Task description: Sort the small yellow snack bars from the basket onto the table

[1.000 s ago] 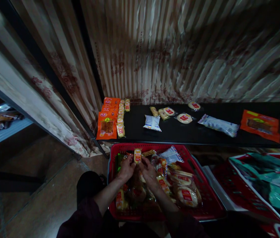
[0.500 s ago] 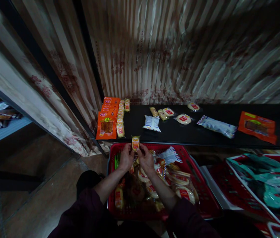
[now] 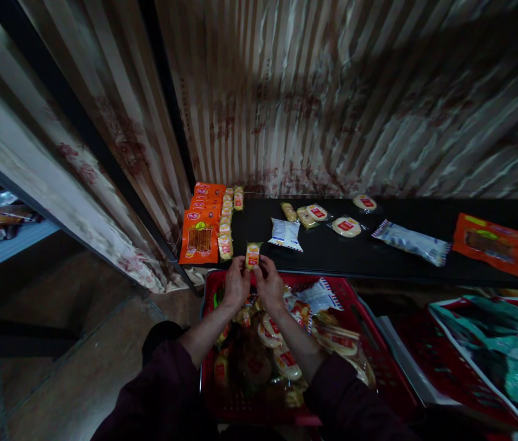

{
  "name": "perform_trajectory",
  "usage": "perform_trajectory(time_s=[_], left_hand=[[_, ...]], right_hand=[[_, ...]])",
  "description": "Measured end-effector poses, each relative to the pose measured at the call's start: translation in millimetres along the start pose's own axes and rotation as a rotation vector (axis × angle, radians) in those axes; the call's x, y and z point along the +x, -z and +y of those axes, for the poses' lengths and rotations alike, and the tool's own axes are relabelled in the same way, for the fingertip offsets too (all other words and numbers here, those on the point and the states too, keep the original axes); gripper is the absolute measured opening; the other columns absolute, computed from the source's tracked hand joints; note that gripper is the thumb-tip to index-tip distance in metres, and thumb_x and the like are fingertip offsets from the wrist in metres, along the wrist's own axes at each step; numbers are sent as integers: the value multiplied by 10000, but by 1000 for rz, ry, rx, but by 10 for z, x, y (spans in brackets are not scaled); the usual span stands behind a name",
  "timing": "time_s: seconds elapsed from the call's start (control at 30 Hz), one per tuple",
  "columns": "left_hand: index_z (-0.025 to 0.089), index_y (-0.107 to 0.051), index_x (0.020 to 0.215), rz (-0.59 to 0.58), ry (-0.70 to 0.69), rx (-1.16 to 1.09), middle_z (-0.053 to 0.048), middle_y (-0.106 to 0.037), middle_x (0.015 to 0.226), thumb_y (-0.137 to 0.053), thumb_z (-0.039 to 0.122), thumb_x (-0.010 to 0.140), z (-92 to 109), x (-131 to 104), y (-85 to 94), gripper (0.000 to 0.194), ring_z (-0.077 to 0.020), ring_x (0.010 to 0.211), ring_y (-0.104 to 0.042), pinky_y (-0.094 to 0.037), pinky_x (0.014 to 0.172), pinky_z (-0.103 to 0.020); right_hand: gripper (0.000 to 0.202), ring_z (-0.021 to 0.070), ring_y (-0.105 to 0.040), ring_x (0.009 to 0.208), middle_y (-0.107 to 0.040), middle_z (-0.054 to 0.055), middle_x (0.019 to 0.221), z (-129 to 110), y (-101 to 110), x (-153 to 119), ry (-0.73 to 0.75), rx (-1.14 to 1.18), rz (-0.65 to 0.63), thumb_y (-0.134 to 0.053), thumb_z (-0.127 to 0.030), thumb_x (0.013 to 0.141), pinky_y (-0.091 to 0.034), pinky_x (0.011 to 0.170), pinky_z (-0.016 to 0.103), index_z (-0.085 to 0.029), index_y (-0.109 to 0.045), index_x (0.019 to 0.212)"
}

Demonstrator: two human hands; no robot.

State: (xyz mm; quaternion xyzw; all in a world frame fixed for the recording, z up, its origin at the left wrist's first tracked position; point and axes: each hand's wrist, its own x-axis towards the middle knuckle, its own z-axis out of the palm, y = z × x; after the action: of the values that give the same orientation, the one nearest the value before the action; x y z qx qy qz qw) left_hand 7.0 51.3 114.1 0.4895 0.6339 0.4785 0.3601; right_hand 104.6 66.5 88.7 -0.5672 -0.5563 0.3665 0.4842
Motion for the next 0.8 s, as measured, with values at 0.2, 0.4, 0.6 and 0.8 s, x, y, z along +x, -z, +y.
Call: perform_trajectory(time_s=[0.2, 0.4, 0.6, 0.8], left_hand=[[186, -561, 1060, 3, 23, -29, -81, -641, 1067, -471, 40, 770, 55, 116, -44, 337, -189, 1008, -593, -427, 962, -336], [185, -582, 1115, 18, 86, -59, -76, -638, 1150, -440, 63, 795, 138, 238, -85, 371, -192, 1093, -566, -381, 1015, -327], [146, -602, 1108, 19, 152, -52, -122, -621, 1198, -409, 178, 870, 232, 383, -125, 309, -218, 1163, -534, -335, 1051, -328], [114, -489, 1261, 41, 170, -98, -151, -514, 1343, -392, 239, 895, 274, 497, -186, 400, -217, 1279, -439, -291, 1085, -322]], right_hand=[[365, 224, -647, 963, -689, 95, 1045, -28, -45, 146, 32, -32, 13, -497, -375, 821, -491, 874, 376, -201, -547, 1137], [363, 230, -654, 921, -699, 98, 1010, -2, -88, 324, 57, -79, 20, -483, -373, 814, -496, 839, 377, -194, -567, 1119], [409, 239, -661, 872, -707, 108, 978, 11, -157, 473, 44, -97, 25, -458, -406, 803, -494, 805, 364, -175, -578, 1119], [432, 242, -647, 881, -708, 93, 951, 30, -230, 638, -2, -95, 30, -471, -432, 773, -477, 815, 357, -185, -585, 1108]])
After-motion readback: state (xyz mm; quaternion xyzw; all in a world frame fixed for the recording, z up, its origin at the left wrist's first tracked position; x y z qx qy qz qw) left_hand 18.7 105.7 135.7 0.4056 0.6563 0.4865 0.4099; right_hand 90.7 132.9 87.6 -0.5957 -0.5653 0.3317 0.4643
